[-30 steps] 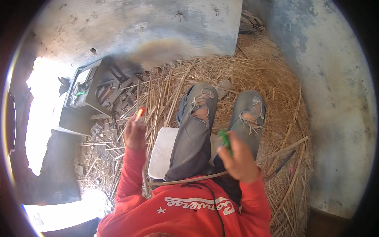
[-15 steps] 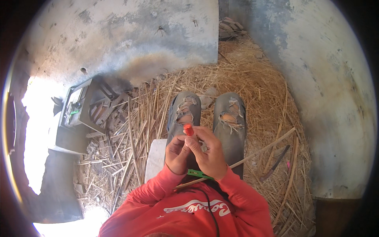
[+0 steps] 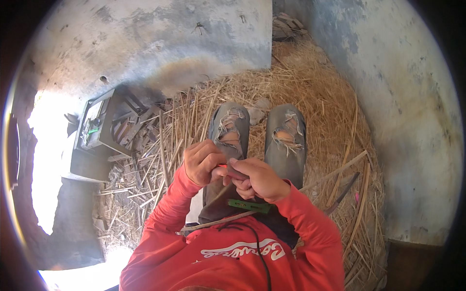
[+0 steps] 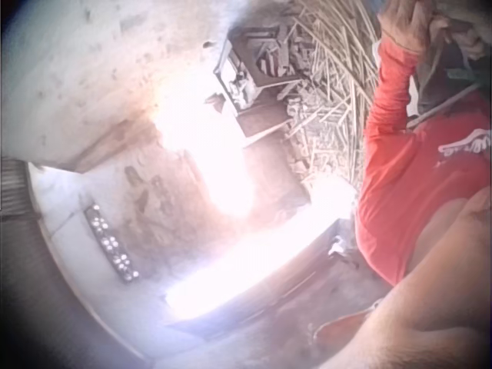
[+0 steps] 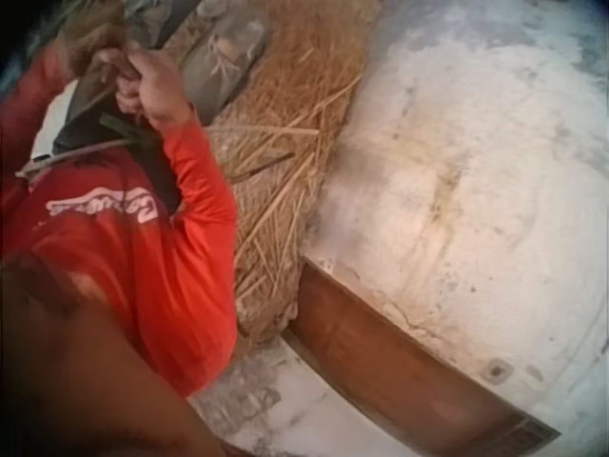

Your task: The person shapes a thin bamboo stick using a machete and a utility knife, then applies a red substance from a small tube to one end of the stick.

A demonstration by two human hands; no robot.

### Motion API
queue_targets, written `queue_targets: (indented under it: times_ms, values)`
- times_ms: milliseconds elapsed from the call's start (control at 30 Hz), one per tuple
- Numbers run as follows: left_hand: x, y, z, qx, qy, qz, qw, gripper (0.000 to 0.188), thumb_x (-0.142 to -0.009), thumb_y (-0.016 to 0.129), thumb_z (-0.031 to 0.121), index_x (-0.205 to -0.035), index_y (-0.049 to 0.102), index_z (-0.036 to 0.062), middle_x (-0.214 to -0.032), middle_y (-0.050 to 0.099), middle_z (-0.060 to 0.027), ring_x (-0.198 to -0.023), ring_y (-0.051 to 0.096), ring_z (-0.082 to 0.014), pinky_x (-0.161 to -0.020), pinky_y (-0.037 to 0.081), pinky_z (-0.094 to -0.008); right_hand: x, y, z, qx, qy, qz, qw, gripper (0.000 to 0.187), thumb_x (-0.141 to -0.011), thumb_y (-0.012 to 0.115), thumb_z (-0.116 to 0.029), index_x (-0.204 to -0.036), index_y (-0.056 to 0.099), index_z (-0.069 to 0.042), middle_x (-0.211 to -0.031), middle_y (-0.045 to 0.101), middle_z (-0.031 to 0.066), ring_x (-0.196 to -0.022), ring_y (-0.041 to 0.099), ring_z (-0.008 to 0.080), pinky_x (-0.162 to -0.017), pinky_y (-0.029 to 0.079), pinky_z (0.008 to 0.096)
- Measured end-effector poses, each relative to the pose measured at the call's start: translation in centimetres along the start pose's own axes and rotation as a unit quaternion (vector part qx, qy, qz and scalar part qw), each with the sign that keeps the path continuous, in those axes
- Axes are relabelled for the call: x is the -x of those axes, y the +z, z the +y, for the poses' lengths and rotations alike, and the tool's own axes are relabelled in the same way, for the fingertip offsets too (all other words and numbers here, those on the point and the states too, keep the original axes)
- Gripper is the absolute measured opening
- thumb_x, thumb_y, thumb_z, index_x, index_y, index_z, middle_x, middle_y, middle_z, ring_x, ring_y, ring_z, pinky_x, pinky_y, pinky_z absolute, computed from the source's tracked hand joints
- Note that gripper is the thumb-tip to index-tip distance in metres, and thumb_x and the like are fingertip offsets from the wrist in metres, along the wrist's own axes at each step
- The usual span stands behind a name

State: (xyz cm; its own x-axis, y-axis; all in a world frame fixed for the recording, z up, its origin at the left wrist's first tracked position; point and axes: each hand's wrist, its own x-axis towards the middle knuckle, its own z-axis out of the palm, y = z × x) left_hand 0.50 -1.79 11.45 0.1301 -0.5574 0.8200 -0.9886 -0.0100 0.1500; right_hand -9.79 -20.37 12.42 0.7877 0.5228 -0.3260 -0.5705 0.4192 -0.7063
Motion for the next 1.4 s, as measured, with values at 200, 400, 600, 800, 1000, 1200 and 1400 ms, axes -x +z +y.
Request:
queue_targets:
  times_ms: [200, 400, 600, 800, 1000, 1200, 1400]
  values:
    - [-0.3, 0.1, -0.4, 0.026, -0.024, -0.014, 0.999, 0.026, -0.097, 0.055, 0.016, -0.072, 0.054, 0.0063, -0.064, 0.045, -0.0071, -0.048, 0.047, -0.025, -0.043, 0.039, -0.0379, -0.4, 0.3, 1.0, 0.174, -0.126, 0.085, 0.973, 0.051, -0.108, 0.04, -0.041, -0.085, 0.061, 0.0, -0.054, 0.04, -0.002, -0.044, 0.037, 0.0103, -0.044, 0.029, 0.0302]
    - [-1.4, 0.1, 0.4, 0.082, -0.186, -0.03, 0.979, 0.033, -0.099, 0.053, 0.018, -0.069, 0.056, 0.004, -0.06, 0.048, -0.0115, -0.047, 0.05, -0.0318, -0.046, 0.041, -0.0402, -1.3, 0.5, 1.6, 0.525, -0.369, 0.232, 0.731, 0.047, -0.108, 0.041, -0.04, -0.093, 0.062, -0.001, -0.06, 0.055, 0.0048, -0.055, 0.056, 0.0188, -0.054, 0.043, 0.0369]
    - [-2.3, -1.9, -0.6, 0.046, -0.235, -0.053, 0.969, 0.038, -0.098, 0.061, 0.026, -0.068, 0.057, 0.0027, -0.061, 0.052, -0.0126, -0.051, 0.053, -0.0337, -0.049, 0.042, -0.0407, -0.7, 1.2, -1.3, 0.309, -0.345, 0.199, 0.864, 0.034, -0.105, 0.051, -0.03, -0.113, 0.065, 0.0, -0.092, 0.068, 0.01, -0.08, 0.066, 0.019, -0.074, 0.051, 0.0312]
    - [-7.1, -5.4, -2.0, 0.005, -0.147, -0.069, 0.987, 0.039, -0.094, 0.067, 0.027, -0.067, 0.055, 0.002, -0.059, 0.047, -0.0122, -0.051, 0.05, -0.0323, -0.049, 0.039, -0.0404, -0.2, -2.9, -3.2, 0.286, -0.346, 0.216, 0.867, 0.034, -0.102, 0.059, -0.024, -0.121, 0.064, 0.004, -0.111, 0.066, 0.011, -0.091, 0.065, 0.0148, -0.083, 0.052, 0.0283]
    - [-11.0, -6.8, -2.4, -0.01, -0.13, -0.081, 0.988, 0.042, -0.094, 0.068, 0.025, -0.061, 0.054, 0.0018, -0.053, 0.045, -0.0124, -0.046, 0.048, -0.0305, -0.046, 0.036, -0.0393, -0.8, 0.4, -4.6, 0.234, -0.392, 0.215, 0.863, 0.031, -0.102, 0.059, -0.023, -0.115, 0.067, 0.005, -0.098, 0.069, 0.0119, -0.081, 0.065, 0.016, -0.075, 0.054, 0.0296]
    - [-11.8, -5.6, -2.1, -0.045, -0.093, -0.115, 0.988, 0.044, -0.096, 0.065, 0.028, -0.061, 0.056, 0.0033, -0.054, 0.051, -0.0127, -0.045, 0.051, -0.0319, -0.045, 0.038, -0.0409, -0.9, -0.4, -4.5, 0.078, -0.253, 0.029, 0.964, 0.035, -0.102, 0.062, -0.023, -0.124, 0.061, 0.004, -0.096, 0.069, 0.0119, -0.08, 0.065, 0.0158, -0.075, 0.053, 0.0289]
    - [-9.8, -5.0, -3.1, -0.083, -0.207, -0.119, 0.968, 0.051, -0.103, 0.055, 0.031, -0.06, 0.057, 0.0032, -0.051, 0.05, -0.0135, -0.045, 0.051, -0.0339, -0.045, 0.039, -0.0414, -2.2, 1.2, -3.1, 0.188, -0.434, 0.17, 0.864, 0.03, -0.101, 0.063, -0.022, -0.115, 0.065, 0.005, -0.099, 0.068, 0.0121, -0.084, 0.066, 0.016, -0.077, 0.054, 0.0298]
